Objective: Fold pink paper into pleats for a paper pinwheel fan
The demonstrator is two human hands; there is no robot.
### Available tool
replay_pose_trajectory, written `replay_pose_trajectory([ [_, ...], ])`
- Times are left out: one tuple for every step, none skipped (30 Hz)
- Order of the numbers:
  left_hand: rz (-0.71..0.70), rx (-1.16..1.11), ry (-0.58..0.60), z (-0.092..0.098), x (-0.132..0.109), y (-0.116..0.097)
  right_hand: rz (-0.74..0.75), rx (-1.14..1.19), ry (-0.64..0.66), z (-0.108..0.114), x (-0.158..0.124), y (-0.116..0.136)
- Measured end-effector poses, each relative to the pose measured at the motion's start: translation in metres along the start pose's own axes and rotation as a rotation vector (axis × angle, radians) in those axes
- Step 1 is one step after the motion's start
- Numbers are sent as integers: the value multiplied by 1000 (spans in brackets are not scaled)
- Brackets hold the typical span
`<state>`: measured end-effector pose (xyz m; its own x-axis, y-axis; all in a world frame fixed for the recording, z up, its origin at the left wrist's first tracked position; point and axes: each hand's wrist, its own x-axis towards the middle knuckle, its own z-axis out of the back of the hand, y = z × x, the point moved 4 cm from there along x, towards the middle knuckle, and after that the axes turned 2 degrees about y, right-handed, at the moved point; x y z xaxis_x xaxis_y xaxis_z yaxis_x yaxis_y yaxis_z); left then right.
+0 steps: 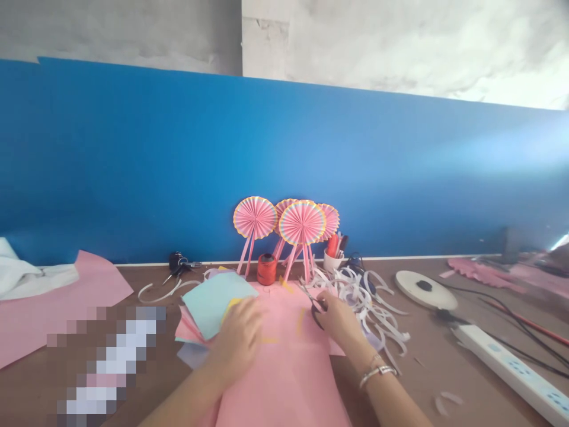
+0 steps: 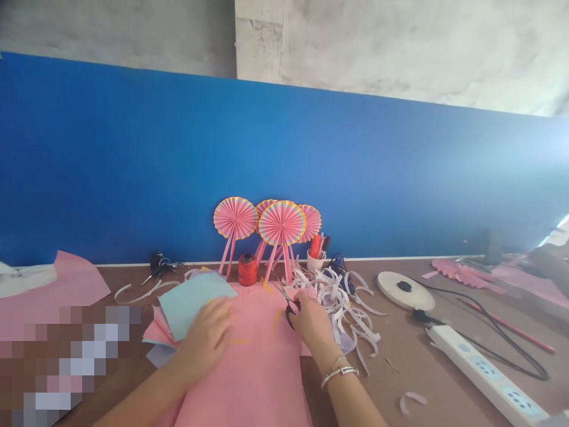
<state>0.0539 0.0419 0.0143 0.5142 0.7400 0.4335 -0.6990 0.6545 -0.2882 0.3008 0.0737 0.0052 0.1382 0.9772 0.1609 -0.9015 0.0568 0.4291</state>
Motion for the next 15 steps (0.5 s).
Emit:
replay_pose_trajectory([
  [-128, -63, 145, -5, -3, -16, -4, -54, -12, 0, 1, -3],
  [-218, -117, 258, -8, -6, -30, -11, -90, -18, 0, 1, -5],
  [-280, -151, 343, -12, -10, -42, -24, -110, -15, -1, 2, -7],
  [-329, -164, 410, -16, -15, -53, -45, -117, -9, -2, 2, -9],
  [-361, -167, 462, -21, -18, -60, -69, -113, 1, -3, 3, -12],
  [-377, -143, 501, -26, -22, -65, -94, -102, 10, -3, 3, -14],
  [-380, -109, 514, -32, -24, -68, -116, -88, 21, -4, 4, -16],
  [-387, -73, 514, -37, -26, -69, -133, -76, 30, -4, 5, -18],
  [-394, -35, 508, -42, -28, -69, -145, -65, 40, -3, 6, -20],
  [-401, 1, 497, -45, -29, -69, -155, -54, 52, -3, 7, -22],
  [-414, 34, 490, -48, -30, -69, -162, -43, 65, -3, 7, -23],
  [-427, 68, 487, -50, -30, -69, -163, -33, 75, -2, 7, -23],
  [-437, 102, 485, -52, -31, -69, -158, -26, 80, -2, 7, -22],
  [-448, 135, 484, -53, -31, -69, -147, -21, 78, -1, 6, -20],
  [-459, 166, 482, -53, -32, -70, -110, -14, 69, -1, 5, -15],
])
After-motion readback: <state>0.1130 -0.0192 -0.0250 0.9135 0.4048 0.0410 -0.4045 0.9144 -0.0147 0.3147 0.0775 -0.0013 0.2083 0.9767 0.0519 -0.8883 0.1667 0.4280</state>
